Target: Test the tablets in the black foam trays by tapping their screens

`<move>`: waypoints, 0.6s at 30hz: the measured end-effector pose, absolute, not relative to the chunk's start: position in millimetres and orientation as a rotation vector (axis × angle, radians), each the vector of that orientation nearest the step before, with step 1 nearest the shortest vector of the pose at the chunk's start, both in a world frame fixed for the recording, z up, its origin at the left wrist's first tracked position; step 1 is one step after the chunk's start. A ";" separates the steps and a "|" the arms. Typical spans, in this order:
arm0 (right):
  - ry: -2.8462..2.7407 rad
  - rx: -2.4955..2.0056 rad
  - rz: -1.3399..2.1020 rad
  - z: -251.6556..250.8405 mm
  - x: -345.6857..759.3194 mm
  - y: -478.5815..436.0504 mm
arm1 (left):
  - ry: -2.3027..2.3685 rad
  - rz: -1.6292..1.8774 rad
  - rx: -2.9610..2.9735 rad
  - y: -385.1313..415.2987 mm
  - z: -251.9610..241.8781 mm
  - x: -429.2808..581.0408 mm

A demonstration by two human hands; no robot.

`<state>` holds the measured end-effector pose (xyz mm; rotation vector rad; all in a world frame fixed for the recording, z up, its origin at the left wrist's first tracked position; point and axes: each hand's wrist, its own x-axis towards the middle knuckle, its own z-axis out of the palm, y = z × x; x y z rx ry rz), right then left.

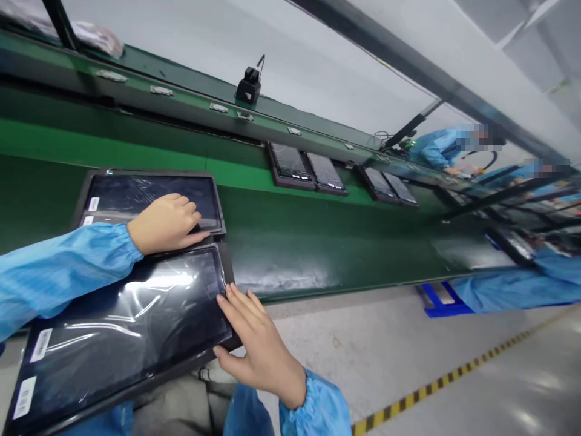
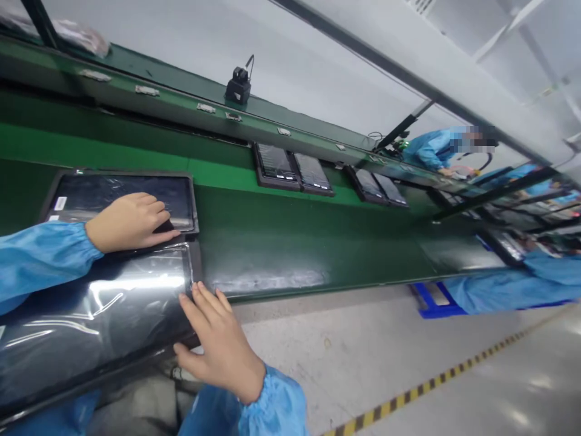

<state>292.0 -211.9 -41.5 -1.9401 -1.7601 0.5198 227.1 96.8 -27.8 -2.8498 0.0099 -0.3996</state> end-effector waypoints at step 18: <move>-0.286 -1.526 0.596 -89.2 231.5 -229.0 | -0.233 -0.293 -3.211 129.1 -15.7 171.1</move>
